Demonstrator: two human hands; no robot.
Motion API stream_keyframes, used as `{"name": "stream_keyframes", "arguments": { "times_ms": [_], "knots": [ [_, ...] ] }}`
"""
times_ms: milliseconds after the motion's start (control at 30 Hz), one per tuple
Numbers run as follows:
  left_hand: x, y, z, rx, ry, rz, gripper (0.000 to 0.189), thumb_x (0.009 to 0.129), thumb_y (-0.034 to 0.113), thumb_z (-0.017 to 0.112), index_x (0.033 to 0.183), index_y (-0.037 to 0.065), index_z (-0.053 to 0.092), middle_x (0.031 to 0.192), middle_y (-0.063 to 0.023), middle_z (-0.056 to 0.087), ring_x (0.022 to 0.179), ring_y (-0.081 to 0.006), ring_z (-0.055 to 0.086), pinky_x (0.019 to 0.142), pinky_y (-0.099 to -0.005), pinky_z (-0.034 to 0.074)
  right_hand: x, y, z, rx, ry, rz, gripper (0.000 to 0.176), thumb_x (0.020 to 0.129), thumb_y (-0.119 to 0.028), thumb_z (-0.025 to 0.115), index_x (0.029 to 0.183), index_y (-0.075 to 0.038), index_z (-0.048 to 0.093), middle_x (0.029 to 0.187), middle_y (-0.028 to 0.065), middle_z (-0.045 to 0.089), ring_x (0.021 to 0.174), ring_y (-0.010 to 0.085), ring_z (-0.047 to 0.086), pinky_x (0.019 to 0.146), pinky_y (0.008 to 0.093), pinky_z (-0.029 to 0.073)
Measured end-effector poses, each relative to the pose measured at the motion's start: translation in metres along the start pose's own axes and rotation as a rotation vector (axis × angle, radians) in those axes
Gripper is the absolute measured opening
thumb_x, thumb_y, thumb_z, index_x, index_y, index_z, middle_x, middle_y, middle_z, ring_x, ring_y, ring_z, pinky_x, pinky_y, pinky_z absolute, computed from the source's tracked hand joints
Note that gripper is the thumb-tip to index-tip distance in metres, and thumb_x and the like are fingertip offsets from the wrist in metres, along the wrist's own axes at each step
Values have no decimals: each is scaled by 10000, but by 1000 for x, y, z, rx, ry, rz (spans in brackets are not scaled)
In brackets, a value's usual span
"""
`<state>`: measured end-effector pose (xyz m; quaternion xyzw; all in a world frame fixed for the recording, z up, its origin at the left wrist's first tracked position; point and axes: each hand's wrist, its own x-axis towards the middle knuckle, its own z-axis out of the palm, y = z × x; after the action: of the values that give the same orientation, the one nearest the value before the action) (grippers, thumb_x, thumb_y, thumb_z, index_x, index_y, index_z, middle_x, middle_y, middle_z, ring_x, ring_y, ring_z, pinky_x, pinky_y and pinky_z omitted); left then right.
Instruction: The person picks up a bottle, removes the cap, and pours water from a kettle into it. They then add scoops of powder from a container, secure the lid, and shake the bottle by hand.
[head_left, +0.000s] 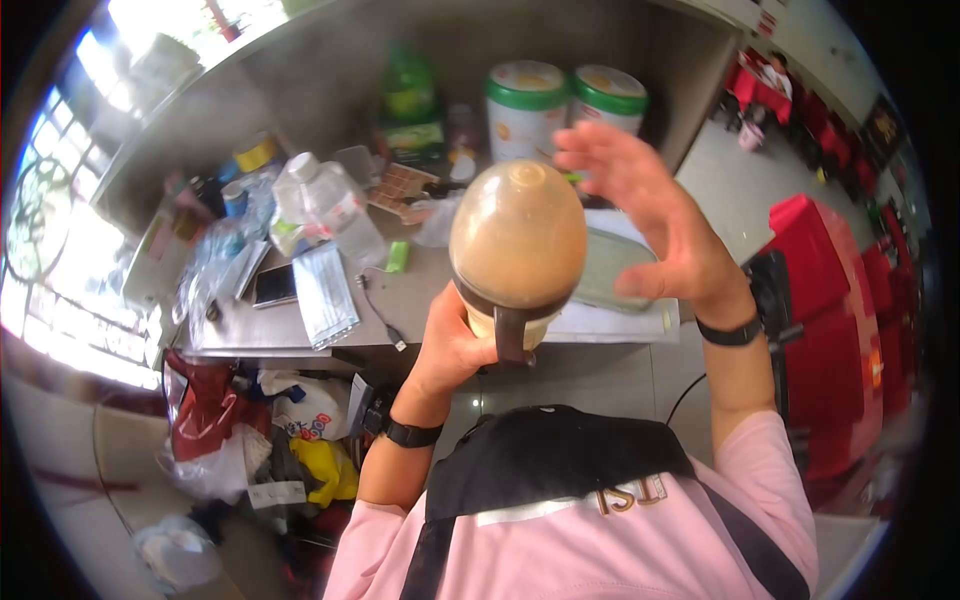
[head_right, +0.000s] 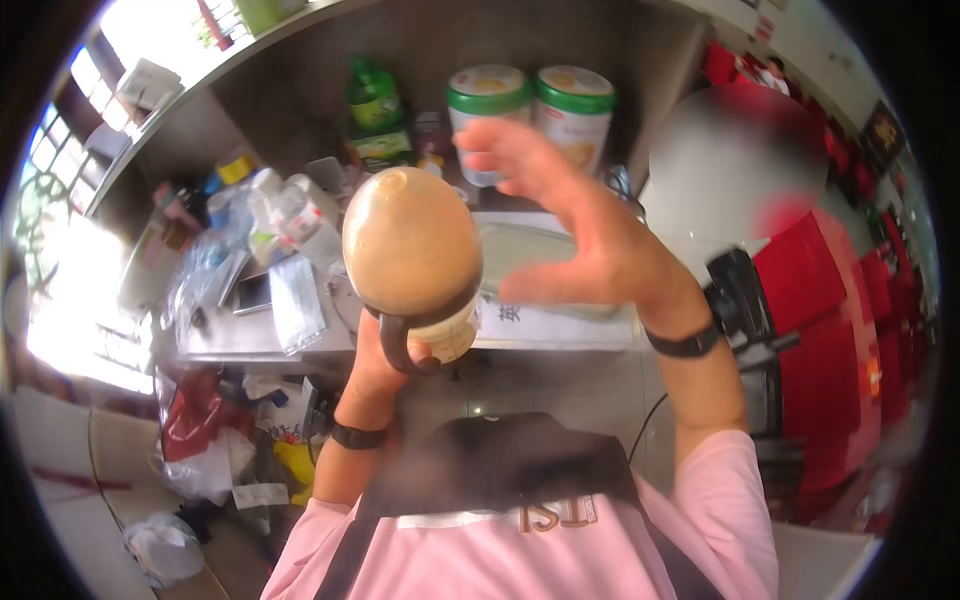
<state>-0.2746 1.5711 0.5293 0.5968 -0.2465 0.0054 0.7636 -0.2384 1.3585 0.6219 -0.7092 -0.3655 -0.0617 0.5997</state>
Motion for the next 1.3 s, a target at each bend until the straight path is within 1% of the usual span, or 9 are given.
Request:
{"name": "stream_keyframes", "arguments": {
  "times_ms": [67,167,233,500,833,1033,1100,1167,1300],
  "knots": [
    [4,-6,7,-97,-116,-64,720,564,266,807,1120,-19,449,1032,-68,552,945,-128,509,813,-281,421,3,8,-6,96,-339,-161,888,604,-200,759,1301,-4,245,1220,102,431,1137,213,412,950,342,309],
    [7,-17,18,-202,-265,-167,772,534,264,813,1145,-29,443,1051,-65,546,956,-127,499,838,-288,405,-3,13,-12,315,-582,9,1080,469,-241,843,1312,-15,206,1256,141,394,1126,214,430,924,339,355],
    [8,-22,28,-232,-283,-191,776,528,298,815,1137,-21,455,1055,-59,542,966,-131,492,847,-288,398,-17,11,-13,426,-530,119,1049,479,-219,842,1301,-15,222,1252,141,398,1129,202,426,926,337,354],
    [10,-41,57,-186,-199,-216,716,579,275,779,1154,3,450,1044,-77,552,958,-150,510,830,-282,396,-62,-6,-5,-68,126,271,907,503,-276,764,1238,-16,299,1095,68,450,1037,162,440,889,298,356],
    [23,-49,80,-186,-421,-382,671,614,274,741,1145,-7,441,1024,-79,549,932,-159,512,824,-292,404,-104,0,-24,-181,206,231,994,481,-257,808,1265,-36,239,1152,63,405,1097,163,386,931,309,316],
    [28,-61,103,-371,-554,-391,751,689,298,709,1256,-2,317,1174,-120,443,1084,-192,429,851,-327,410,-134,-12,-34,-262,468,244,902,528,-194,786,1239,-11,263,1151,99,417,1093,173,401,921,316,349],
    [23,-59,107,-592,-463,-566,762,728,313,674,1290,10,259,1251,-137,361,1124,-225,409,865,-372,419,-142,-33,-46,-162,768,225,832,538,-171,770,1208,-6,305,1107,92,465,1037,170,462,874,314,401],
    [20,-70,108,-531,-543,-614,612,807,218,592,1289,25,267,1255,-128,356,1111,-234,421,856,-386,434,-142,-58,-59,-60,978,145,792,541,-167,764,1185,-7,332,1062,85,499,980,164,504,829,306,439],
    [16,-87,125,-499,-665,-703,406,833,123,542,1197,25,392,1111,-99,484,1040,-202,474,817,-348,454,-177,-46,-55,-325,926,206,810,545,-181,765,1204,-20,322,1102,78,450,1025,166,458,871,314,387]
  ]
}}
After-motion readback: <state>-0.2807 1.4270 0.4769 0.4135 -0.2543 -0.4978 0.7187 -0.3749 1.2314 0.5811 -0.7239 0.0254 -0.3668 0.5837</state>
